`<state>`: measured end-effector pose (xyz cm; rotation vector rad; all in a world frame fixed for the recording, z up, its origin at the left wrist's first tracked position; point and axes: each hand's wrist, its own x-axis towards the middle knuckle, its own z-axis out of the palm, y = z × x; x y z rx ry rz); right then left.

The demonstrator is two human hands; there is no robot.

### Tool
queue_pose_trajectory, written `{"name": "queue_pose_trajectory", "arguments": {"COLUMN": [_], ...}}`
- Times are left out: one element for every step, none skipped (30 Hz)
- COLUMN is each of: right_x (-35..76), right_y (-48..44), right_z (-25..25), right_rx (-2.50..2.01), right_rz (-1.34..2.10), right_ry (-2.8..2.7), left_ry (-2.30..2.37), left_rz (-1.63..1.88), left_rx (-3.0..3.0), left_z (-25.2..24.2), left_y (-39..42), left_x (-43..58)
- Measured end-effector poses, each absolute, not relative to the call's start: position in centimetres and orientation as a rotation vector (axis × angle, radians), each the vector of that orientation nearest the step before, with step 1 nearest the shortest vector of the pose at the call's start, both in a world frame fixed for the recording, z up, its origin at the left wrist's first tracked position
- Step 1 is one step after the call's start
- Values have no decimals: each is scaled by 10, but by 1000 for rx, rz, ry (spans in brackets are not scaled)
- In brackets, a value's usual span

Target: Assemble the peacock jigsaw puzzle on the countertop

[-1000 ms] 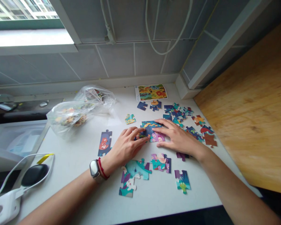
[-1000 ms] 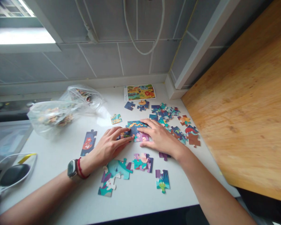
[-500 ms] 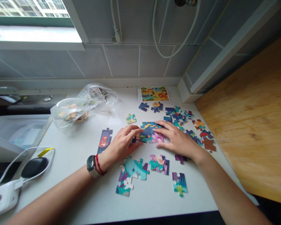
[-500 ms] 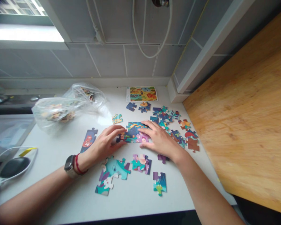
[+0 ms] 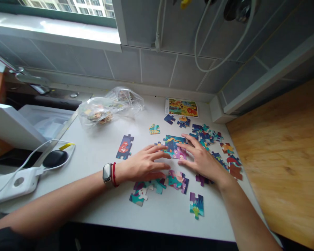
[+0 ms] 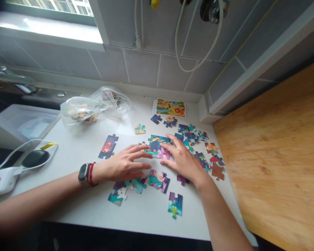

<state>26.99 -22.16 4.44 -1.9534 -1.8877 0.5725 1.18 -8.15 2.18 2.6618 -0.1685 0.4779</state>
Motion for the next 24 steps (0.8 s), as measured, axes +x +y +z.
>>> {"name": "queue_pose_trajectory", "arguments": {"right_x": [269,267,265,261,257,252,246,241,236,231,228,226,225,225,226,228,230,232,235,237,240,242,243,245], "right_y": [-224,-226,-229,-232,-234,-236,-238,-239,-240,-240,-241,-241,-241,-241,-241,-241,-241,-241,-241,-241,-240,-240,-240,-240], "right_z": [51,57,64,70,76,80,82,84,84,83,83,82,82,82,82,83,84,85,85,86,86,85,84,83], "right_rx": [-1939,-1925,-1916,-1917,-1934,-1963,-1996,-2025,-2040,-2043,-2037,-2027,-2021,-2022,-2031,-2042,-2053,-2065,-2076,-2087,-2099,-2110,-2122,-2131], "right_rz": [568,586,626,681,733,764,771,765,759,756,761,770,780,788,795,804,809,809,803,793,775,748,715,684], "right_ry": [-1898,-1919,-1951,-1993,-2039,-2088,-2138,-2184,-2224,-2254,-2274,-2287,-2293,-2294,-2292,-2289,-2281,-2268,-2253,-2237,-2219,-2202,-2186,-2177], "left_ry": [-203,-227,-242,-249,-245,-231,-208,-180,-153,-134,-124,-122,-125,-130,-133,-134,-131,-127,-122,-117,-113,-112,-113,-116], "left_rz": [467,461,457,450,442,439,438,443,454,471,485,490,488,479,465,451,436,425,415,404,394,388,386,384], "left_rx": [2657,2652,2649,2651,2660,2672,2686,2694,2694,2686,2672,2659,2648,2641,2638,2640,2646,2654,2665,2677,2688,2697,2702,2706], "left_z": [20,18,17,15,14,13,13,13,12,12,12,12,11,11,11,11,11,11,11,11,12,12,13,13], "left_y": [-83,-85,-86,-87,-87,-88,-88,-88,-88,-87,-87,-86,-86,-85,-85,-85,-85,-85,-85,-85,-85,-85,-85,-85], "left_x": [11,12,12,12,13,14,14,15,15,15,15,15,15,15,15,15,15,15,15,15,15,15,15,15]}}
